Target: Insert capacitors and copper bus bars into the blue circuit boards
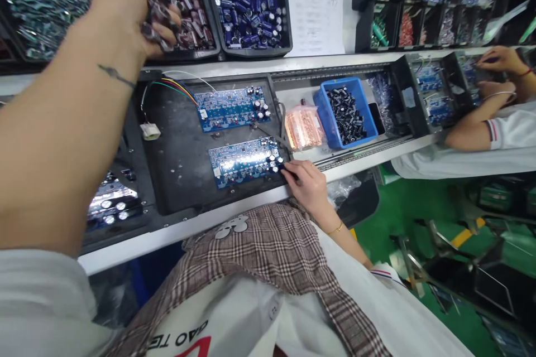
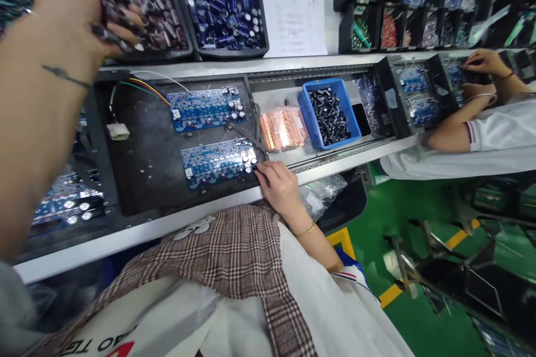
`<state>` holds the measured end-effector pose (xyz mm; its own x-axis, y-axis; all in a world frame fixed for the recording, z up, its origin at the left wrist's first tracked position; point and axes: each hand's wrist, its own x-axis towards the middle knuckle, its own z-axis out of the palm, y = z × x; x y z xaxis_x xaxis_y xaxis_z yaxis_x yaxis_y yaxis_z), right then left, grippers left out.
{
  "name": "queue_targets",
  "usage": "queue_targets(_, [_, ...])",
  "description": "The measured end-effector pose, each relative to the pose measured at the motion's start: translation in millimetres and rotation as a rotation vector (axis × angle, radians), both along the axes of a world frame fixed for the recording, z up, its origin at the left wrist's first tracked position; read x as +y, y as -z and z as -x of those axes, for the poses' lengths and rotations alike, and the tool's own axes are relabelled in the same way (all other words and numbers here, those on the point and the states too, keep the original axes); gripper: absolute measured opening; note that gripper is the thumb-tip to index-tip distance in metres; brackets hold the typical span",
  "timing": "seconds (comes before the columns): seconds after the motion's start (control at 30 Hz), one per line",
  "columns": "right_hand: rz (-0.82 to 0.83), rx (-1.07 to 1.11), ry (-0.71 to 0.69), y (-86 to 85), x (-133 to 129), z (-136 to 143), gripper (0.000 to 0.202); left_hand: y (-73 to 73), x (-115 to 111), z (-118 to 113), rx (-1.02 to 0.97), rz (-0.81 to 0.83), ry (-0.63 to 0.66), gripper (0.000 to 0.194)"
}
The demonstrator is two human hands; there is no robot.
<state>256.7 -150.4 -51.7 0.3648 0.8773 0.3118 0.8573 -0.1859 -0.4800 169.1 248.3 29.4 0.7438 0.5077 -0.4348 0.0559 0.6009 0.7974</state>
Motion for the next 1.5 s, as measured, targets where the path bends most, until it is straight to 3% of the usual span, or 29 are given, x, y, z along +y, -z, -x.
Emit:
queue_targets(0.1, [0.001, -0.112, 0.034, 6.5, -1, 9, 0.014, -4.0, -70, 27, -0.031, -0.063, -0.040, 0.034])
queue_targets(0.2, [-0.026, -0.097, 0.015, 1.1, 2, 11, 0.015, -0.5, -139, 54, -0.093, 0.169, 0.047, 0.024])
queue_targets(0.3, [-0.045, 0.059, -0.042, -26.4, 16, 9, 0.019, 6.9, -187, 74, -0.170, 0.319, 0.061, 0.011])
queue_targets(0.4, [-0.040, 0.262, -0.153, -63.1, 43, 13, 0.031, 13.8, -211, 85, -0.251, 0.483, 0.026, 0.011])
queue_targets(0.47, [-0.021, 0.336, -0.271, -80.2, 62, 20, 0.037, 17.4, -218, 89, -0.276, 0.586, -0.007, 0.010])
queue_targets(0.57, [0.023, 0.350, -0.393, -86.5, 85, 26, 0.028, 21.3, -221, 92, -0.249, 0.705, -0.075, 0.016])
queue_targets(0.67, [0.073, 0.230, -0.363, -74.5, 108, 15, 0.020, 27.7, -223, 97, -0.187, 0.865, -0.105, 0.024])
queue_targets(0.8, [0.213, -0.123, -0.313, -46.0, 144, -16, 0.019, 45.9, -236, 102, -0.060, 0.997, 0.020, 0.022])
queue_targets(0.9, [0.311, -0.240, -0.375, -28.4, 163, -29, 0.021, 57.8, -247, 105, -0.002, 1.003, 0.167, 0.019])
queue_targets(1.0, [0.331, -0.241, -0.394, -22.6, 168, -31, 0.024, 58.5, -247, 106, -0.018, 0.939, 0.206, 0.017])
queue_targets(1.1, [0.323, -0.254, -0.425, -25.5, 168, -31, 0.026, 49.9, -234, 106, -0.077, 0.938, 0.127, 0.015])
queue_targets(1.3, [0.285, -0.377, -0.596, -28.2, 169, -31, 0.034, 31.2, -205, 102, -0.099, 0.908, -0.229, 0.007])
queue_targets(1.4, [0.274, -0.359, -0.572, -28.6, 168, -29, 0.029, 27.3, -200, 102, -0.057, 0.899, -0.290, 0.009])
queue_targets(1.5, [0.202, -0.250, -0.530, -42.2, 161, -17, 0.026, 27.9, -201, 102, -0.046, 0.877, -0.314, 0.009])
